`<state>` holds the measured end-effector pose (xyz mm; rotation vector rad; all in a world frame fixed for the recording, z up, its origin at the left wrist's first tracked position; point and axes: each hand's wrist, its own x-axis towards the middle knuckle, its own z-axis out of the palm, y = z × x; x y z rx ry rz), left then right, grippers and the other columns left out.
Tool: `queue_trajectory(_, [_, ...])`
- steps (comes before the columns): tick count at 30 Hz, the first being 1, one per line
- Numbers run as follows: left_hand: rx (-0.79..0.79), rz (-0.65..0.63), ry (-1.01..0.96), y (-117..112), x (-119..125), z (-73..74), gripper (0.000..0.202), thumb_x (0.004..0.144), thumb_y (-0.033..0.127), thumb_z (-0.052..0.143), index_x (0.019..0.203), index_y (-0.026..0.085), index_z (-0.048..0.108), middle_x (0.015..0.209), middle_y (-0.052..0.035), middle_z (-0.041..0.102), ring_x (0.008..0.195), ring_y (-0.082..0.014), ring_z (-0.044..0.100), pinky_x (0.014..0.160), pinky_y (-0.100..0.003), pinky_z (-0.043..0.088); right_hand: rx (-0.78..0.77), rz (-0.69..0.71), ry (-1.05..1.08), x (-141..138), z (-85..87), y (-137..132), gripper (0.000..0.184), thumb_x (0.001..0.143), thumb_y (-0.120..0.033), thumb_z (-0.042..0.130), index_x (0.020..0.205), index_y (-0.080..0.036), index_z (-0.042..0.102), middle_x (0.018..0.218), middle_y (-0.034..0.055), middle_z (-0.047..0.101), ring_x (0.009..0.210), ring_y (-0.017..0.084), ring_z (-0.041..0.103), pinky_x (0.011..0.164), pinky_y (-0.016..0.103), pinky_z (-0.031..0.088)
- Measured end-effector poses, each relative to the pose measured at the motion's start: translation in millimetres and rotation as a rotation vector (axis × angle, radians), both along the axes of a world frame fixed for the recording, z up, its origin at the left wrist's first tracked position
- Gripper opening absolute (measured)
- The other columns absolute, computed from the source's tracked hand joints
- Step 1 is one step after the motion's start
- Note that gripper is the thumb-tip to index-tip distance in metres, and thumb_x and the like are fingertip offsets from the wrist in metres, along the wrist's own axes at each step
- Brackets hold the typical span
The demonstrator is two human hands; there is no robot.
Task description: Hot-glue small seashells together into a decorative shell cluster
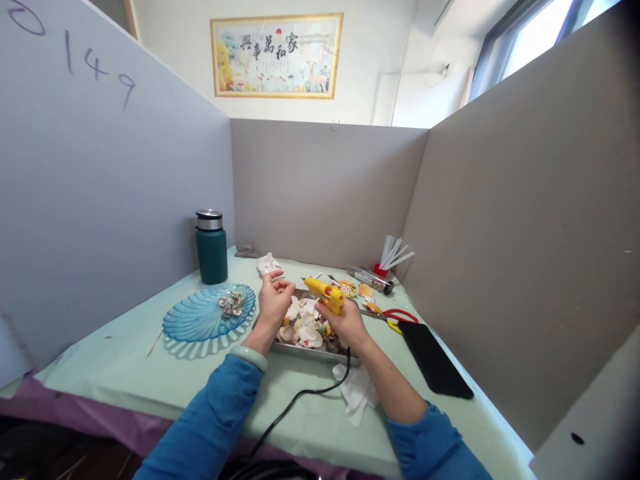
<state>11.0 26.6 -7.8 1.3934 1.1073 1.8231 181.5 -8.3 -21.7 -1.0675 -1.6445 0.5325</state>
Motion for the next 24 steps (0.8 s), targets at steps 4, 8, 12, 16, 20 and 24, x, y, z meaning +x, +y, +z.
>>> queue_trajectory(4, [-0.014,-0.012,-0.029,0.9,0.3,0.2,0.042,0.065,0.021,0.062,0.104,0.018,0.045,0.066,0.0046,0.060,0.039,-0.0063,0.048,0.040,-0.018,0.038,0.009,-0.024,0.007,0.5,0.5,0.4,0.029,0.077,-0.047,0.062,0.076,-0.017,0.062,0.061,0.0025,0.061,0.057,0.017,0.055,0.053,0.027,0.042])
queue_trajectory(8, [-0.016,-0.025,-0.068,0.9,0.4,0.4,0.043,0.064,0.022,0.063,0.103,0.019,0.046,0.065,0.0056,0.060,0.038,-0.0062,0.047,0.040,-0.018,0.037,0.000,-0.006,0.017,0.4,1.0,0.1,0.030,0.076,-0.047,0.062,0.077,-0.017,0.062,0.061,0.0023,0.061,0.054,0.016,0.053,0.051,0.026,0.041])
queue_trajectory(12, [-0.030,-0.042,-0.064,-0.3,0.7,1.1,0.041,0.062,0.022,0.064,0.100,0.019,0.047,0.063,0.0063,0.059,0.037,-0.0060,0.046,0.040,-0.019,0.036,0.003,0.002,0.014,0.5,0.6,0.5,0.029,0.077,-0.047,0.061,0.076,-0.018,0.062,0.060,0.0022,0.060,0.053,0.016,0.054,0.050,0.026,0.041])
queue_trajectory(16, [-0.031,-0.055,-0.053,0.4,0.7,0.9,0.042,0.062,0.023,0.064,0.099,0.018,0.046,0.063,0.0060,0.059,0.037,-0.0058,0.046,0.039,-0.018,0.036,-0.001,0.025,0.020,0.8,0.5,0.3,0.028,0.077,-0.045,0.062,0.078,-0.018,0.062,0.063,0.0028,0.062,0.056,0.017,0.056,0.052,0.027,0.043])
queue_trajectory(20, [-0.037,-0.087,-0.079,1.0,0.5,1.0,0.042,0.063,0.024,0.065,0.100,0.018,0.045,0.065,0.0053,0.059,0.036,-0.0058,0.045,0.037,-0.019,0.034,-0.017,0.045,0.012,-0.8,4.2,-4.6,0.025,0.077,-0.042,0.063,0.079,-0.018,0.064,0.063,0.0027,0.062,0.057,0.018,0.057,0.056,0.028,0.045])
queue_trajectory(24, [-0.052,-0.078,-0.108,0.3,-0.7,2.4,0.042,0.062,0.022,0.065,0.098,0.018,0.045,0.063,0.0059,0.059,0.035,-0.0055,0.044,0.037,-0.019,0.034,-0.043,0.045,0.020,-2.8,7.0,-7.9,0.024,0.075,-0.041,0.065,0.079,-0.017,0.064,0.062,0.0022,0.062,0.057,0.017,0.058,0.055,0.028,0.045])
